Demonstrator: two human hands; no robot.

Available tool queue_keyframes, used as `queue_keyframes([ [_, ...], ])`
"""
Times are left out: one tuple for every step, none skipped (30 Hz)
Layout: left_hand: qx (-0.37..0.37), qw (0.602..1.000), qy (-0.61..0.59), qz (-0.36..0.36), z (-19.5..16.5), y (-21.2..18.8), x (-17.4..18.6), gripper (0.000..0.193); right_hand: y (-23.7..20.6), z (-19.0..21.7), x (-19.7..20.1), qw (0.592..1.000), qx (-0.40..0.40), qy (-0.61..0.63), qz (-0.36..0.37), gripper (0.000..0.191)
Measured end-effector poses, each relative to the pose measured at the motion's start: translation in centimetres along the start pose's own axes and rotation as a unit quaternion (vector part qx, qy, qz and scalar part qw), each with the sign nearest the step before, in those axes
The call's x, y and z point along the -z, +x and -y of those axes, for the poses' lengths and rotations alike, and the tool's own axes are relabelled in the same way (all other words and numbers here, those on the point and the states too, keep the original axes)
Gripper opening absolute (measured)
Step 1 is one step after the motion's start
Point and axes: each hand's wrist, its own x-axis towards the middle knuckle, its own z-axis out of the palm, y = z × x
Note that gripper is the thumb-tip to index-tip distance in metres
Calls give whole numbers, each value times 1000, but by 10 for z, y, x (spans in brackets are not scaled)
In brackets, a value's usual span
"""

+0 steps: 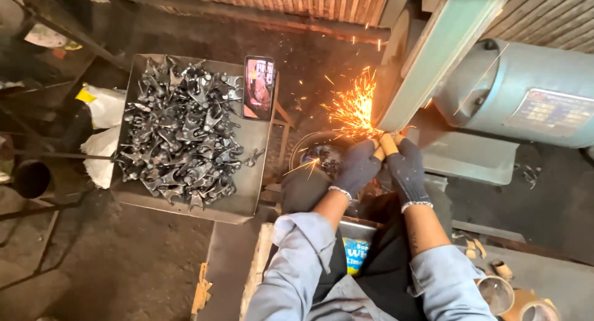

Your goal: The person sits at a bench grinder and grinds small metal workpieces against the spinning abrasive wheel, producing sparks, then places each finished piece onto a tray already piled with ground parts. They repeat this grind-and-place cycle throughout the episode while a phone plays video beside the tray.

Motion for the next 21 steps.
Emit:
queue_keyframes([
  [17,999,36,5,-6,-1,4,28,-1,-4,-9,985,-47,165,-1,31],
  [31,997,75,12,-11,0,7,30,-2,-6,-21,940,-90,328,-7,29],
  [40,992,115,20,-16,2,10,31,-3,-7,-29,866,-127,483,-16,27],
  [56,991,119,4,-20,3,13,31,-6,-8,-35,844,-111,525,8,30],
  [65,990,123,-14,-23,5,15,31,-7,-7,-39,820,-88,565,33,32],
  [69,989,125,-35,-25,5,18,31,-9,-5,-40,794,-57,602,59,35],
  [10,996,75,-45,-25,5,21,30,-11,-2,-38,781,-78,614,78,33],
  [-43,997,23,-53,-24,2,23,29,-15,0,-32,768,-106,624,97,31],
  [-92,994,-30,-60,-21,-2,25,29,-20,1,-25,753,-135,633,116,30],
  [-68,993,-96,-26,-18,-6,26,28,-25,3,-16,810,-109,565,112,29],
  [-42,986,-163,7,-15,-12,25,29,-29,3,-6,860,-84,491,108,28],
  [-17,972,-230,39,-10,-17,24,29,-33,3,1,904,-58,411,103,27],
  [59,949,-308,32,-8,-21,16,30,-35,3,5,919,-38,384,78,27],
  [133,914,-382,23,-5,-24,9,31,-35,3,8,933,-16,356,56,27],
  [200,869,-452,12,-3,-24,1,33,-33,2,11,944,12,328,36,27],
  [149,873,-465,13,-1,-22,-7,32,-29,2,10,936,-7,348,55,27],
  [100,874,-475,13,3,-17,-14,33,-25,1,9,926,-27,368,75,26],
  [51,874,-483,13,7,-13,-20,34,-20,1,8,915,-49,388,94,26],
  [41,893,-448,2,12,-4,-22,32,-14,2,5,924,-75,364,92,27],
  [33,911,-412,-11,18,4,-21,31,-7,3,2,931,-103,338,91,28],
  [26,926,-375,-24,25,10,-20,30,-3,4,-2,937,-131,311,91,28],
])
